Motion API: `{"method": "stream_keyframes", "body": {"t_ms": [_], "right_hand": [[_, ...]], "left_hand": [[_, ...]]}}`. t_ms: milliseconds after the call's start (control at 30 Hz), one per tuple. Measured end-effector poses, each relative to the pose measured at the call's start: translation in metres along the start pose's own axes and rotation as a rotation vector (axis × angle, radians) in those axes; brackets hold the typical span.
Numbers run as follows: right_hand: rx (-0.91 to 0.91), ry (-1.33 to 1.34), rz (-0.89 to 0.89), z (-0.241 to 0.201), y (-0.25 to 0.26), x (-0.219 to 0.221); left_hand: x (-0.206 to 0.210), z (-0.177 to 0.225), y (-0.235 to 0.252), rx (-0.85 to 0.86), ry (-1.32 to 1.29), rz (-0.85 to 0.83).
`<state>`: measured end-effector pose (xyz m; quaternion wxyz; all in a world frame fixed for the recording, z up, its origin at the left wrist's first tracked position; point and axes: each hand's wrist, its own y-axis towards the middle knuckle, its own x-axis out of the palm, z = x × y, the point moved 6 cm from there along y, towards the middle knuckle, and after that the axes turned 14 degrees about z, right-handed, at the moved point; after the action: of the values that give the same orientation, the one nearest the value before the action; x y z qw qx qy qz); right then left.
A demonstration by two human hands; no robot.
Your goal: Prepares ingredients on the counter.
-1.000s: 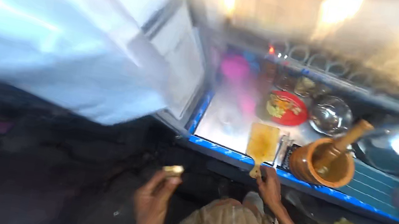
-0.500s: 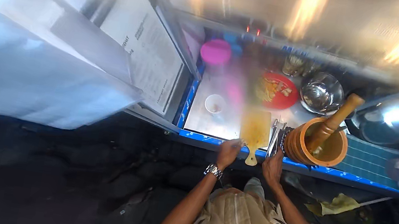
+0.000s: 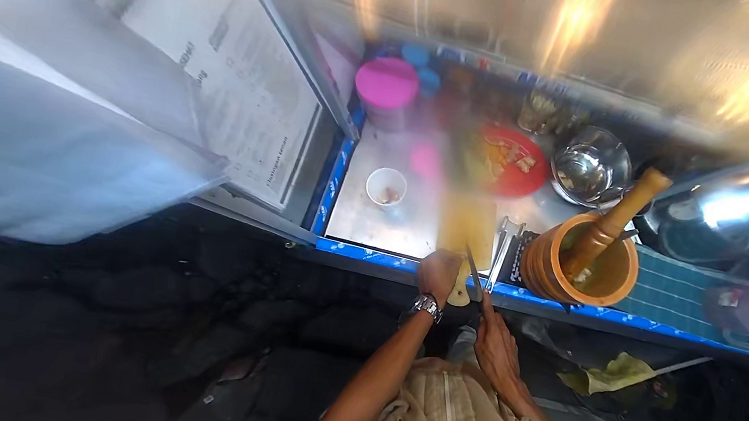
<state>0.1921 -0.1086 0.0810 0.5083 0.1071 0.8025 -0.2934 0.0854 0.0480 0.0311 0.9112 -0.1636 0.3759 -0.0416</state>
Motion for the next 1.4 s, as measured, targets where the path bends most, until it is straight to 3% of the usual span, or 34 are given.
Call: {"method": "stream_keyframes", "body": {"t_ms": [267, 1400], "right_hand": [[0.01, -0.066, -0.026, -0.006, -0.002, -0.004], [0.029, -0.22, -0.11, -0.025, -0.002, -0.013]], "left_hand": [[-0.009, 0.004, 0.0, -0.098, 0.046, -0.007], [-0.005, -0.006, 0.005, -0.108, -0.028, -0.007]]}}
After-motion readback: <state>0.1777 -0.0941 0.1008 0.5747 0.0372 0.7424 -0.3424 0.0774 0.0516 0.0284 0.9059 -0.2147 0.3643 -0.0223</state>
